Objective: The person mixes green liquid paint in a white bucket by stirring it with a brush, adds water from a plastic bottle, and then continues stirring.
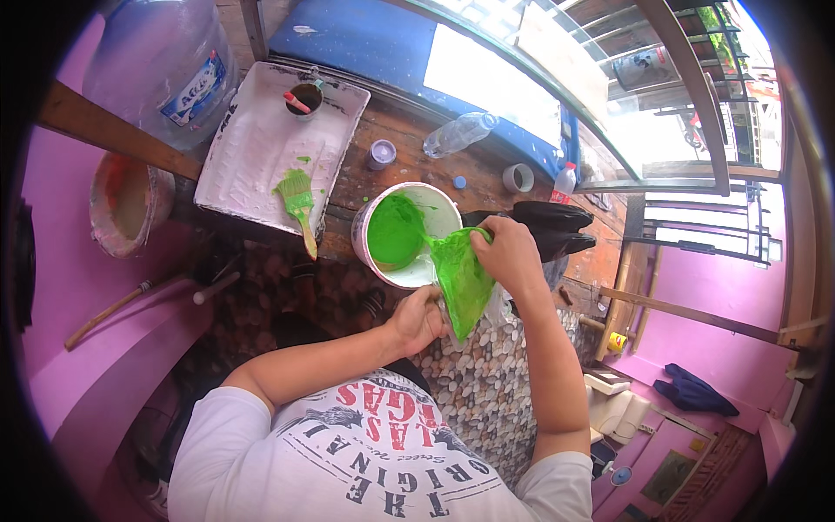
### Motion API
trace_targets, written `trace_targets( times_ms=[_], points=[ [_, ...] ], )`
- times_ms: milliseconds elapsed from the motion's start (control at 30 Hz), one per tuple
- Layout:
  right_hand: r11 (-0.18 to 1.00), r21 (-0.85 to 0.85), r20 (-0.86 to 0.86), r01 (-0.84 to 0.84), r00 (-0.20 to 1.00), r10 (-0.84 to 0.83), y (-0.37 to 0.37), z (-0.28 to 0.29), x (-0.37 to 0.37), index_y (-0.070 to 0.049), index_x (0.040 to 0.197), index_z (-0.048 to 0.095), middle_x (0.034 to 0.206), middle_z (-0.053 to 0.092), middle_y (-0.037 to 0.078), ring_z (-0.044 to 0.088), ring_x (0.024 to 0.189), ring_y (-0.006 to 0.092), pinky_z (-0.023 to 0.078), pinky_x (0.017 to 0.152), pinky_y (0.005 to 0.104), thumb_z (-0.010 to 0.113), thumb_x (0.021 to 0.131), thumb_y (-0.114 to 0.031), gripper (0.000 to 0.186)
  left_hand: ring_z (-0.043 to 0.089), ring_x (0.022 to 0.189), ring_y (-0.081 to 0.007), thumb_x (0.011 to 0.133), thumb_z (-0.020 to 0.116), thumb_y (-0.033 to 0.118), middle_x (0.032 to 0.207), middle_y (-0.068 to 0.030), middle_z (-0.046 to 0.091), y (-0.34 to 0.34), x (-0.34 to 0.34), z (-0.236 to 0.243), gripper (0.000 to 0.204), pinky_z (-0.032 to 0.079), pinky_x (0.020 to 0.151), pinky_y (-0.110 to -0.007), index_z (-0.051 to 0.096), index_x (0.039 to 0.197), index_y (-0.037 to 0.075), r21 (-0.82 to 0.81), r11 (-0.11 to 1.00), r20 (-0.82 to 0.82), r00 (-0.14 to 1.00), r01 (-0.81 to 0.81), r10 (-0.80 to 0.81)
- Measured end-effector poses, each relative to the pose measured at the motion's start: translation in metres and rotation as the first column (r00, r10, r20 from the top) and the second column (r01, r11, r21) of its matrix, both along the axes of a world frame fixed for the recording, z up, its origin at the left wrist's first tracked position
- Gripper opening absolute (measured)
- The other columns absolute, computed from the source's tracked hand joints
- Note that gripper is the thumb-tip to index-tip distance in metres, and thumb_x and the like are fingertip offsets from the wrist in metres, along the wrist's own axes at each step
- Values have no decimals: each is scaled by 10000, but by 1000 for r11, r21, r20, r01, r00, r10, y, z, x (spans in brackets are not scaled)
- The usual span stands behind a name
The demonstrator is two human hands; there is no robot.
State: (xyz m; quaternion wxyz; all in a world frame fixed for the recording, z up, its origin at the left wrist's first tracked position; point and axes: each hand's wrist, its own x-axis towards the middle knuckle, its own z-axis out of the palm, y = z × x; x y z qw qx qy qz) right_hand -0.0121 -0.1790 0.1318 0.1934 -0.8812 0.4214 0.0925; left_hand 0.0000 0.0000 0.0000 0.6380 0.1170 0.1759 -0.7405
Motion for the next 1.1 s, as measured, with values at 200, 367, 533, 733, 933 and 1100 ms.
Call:
trace_targets(
  times_ms=[200,367,533,733,933,1100],
  points=[
    [998,-31,9,-47,999,47,-11,-10,8,18,986,770,932,736,254,721,890,420,565,841,464,708,858,-236,291,660,1214,-385,1106,288,240,1383,-250,610,4,15,10,497,561,1023,-502,411,1484,-58,-110,993,63,998,38,-31],
    [998,-15,-4,-61,998,61,-16,-23,10,15,982,775,927,741,250,725,896,420,570,848,468,716,851,-255,306,656,1207,-406,1113,275,245,1330,-243,628,9,18,23,495,562,1034,-509,427,1462,-71,-63,995,56,996,73,-69],
    [999,19,-52,-43,998,44,-24,-25,12,12,1002,752,953,749,235,727,931,415,567,861,471,741,854,-294,340,677,1172,-378,1112,361,206,1303,-209,634,12,15,22,425,584,997,-486,457,1423,-66,-38,996,35,996,83,-82],
    [999,37,-94,-13,995,17,-17,-18,12,29,1067,630,969,730,229,718,944,393,558,836,444,791,873,-341,448,704,1099,-302,1103,478,178,1260,-163,641,17,14,18,363,619,893,-434,483,1405,-23,17,993,170,979,114,-115],
    [988,145,157,-50,987,27,1,-7,-7,27,1140,586,1061,719,245,713,1014,398,543,876,446,789,891,-231,412,701,1067,-293,1124,425,213,1232,-134,640,14,24,42,354,610,871,-432,481,1404,3,78,995,146,987,56,-67],
    [997,81,248,-16,969,-5,28,-1,-12,4,1142,600,1069,697,218,690,963,379,533,852,441,759,913,-152,320,663,1014,-252,1128,419,258,1189,-101,632,10,28,44,342,543,818,-399,502,1388,51,35,999,28,1000,-15,14]
  ],
)
